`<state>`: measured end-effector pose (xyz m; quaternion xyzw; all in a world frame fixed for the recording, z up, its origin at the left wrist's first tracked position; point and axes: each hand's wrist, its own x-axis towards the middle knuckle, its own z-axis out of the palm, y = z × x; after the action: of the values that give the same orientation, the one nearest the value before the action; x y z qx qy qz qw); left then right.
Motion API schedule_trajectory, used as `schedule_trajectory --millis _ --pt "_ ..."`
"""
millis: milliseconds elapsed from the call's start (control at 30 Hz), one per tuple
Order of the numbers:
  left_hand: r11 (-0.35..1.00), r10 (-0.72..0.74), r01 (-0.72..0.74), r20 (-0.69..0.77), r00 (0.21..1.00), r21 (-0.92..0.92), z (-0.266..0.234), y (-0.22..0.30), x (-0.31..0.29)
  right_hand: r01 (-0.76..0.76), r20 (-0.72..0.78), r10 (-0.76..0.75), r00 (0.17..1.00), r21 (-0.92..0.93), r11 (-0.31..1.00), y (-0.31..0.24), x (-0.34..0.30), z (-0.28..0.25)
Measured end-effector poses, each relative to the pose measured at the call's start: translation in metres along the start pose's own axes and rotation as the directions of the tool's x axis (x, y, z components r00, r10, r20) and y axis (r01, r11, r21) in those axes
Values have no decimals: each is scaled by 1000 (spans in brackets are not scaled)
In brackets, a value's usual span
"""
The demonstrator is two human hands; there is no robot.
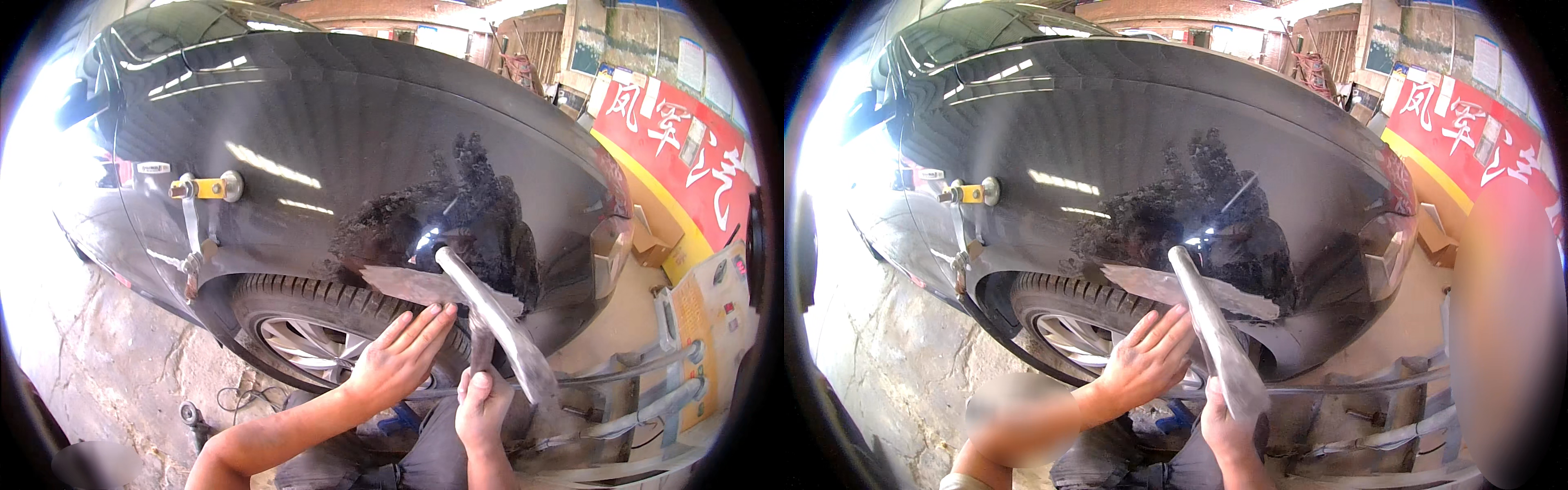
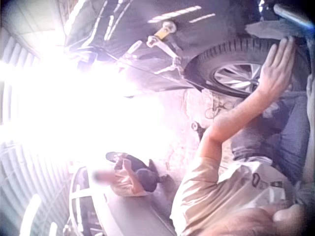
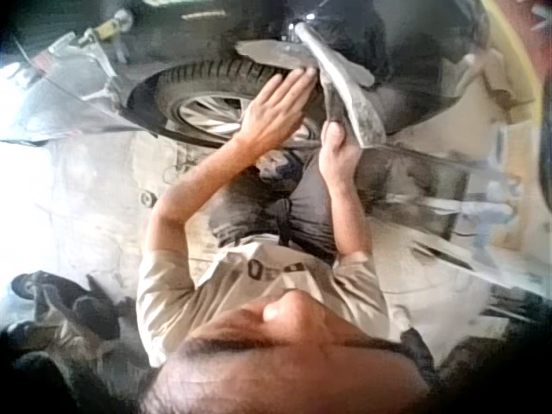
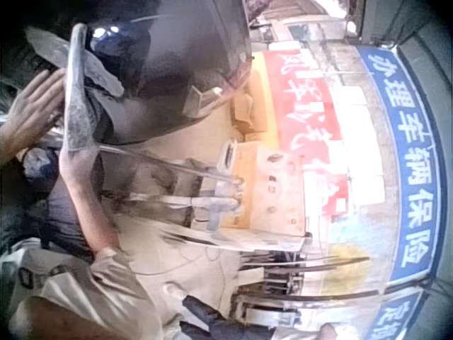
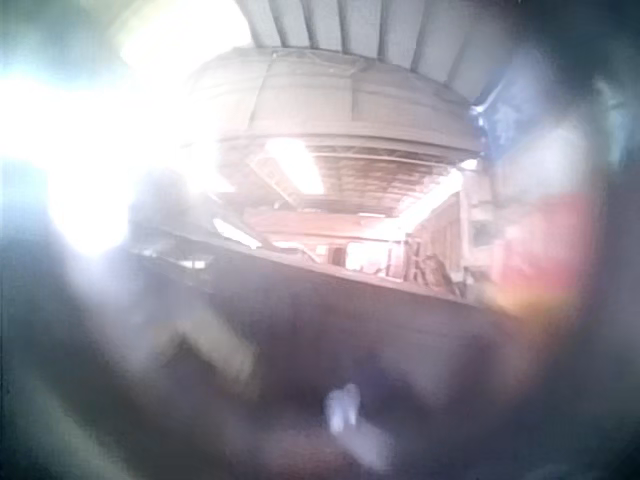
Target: The person uses a hammer and a metal dolly to tap and flatten a dent on the rear quarter panel of a black car. They repeatedly tap the dolly against the panel while holding it in place with their other hand, working around the wheel arch.
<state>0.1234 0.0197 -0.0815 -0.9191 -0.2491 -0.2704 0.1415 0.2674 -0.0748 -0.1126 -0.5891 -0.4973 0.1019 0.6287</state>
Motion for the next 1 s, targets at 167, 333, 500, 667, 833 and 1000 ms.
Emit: schedule_trajectory --millis 167,333,500,667,833,1000 --pt "995 -55 63 -103 993 77 -22 -12 17 -22 48 22 999 8 1000 29 -33 -17" --pt "983 -128 154 -225 966 102 -42 -20 62 188 76 -186 980 -13 982 -16 -54 -15" --pt "978 74 -63 -51 996 201 -23 -11 45 30 193 -64 979 174 984 -28 -62 -2" --pt "924 157 -157 28 987 348 -31 -20 44 -3 204 -45 978 231 973 -40 -46 3" --pt "896 38 4 -84 996 443 -44 -46 54 -102 272 15 962 307 946 -49 -41 -1" --pt "908 84 7 -198 977 419 -47 -40 67 -47 217 -14 976 273 961 -43 -28 6"
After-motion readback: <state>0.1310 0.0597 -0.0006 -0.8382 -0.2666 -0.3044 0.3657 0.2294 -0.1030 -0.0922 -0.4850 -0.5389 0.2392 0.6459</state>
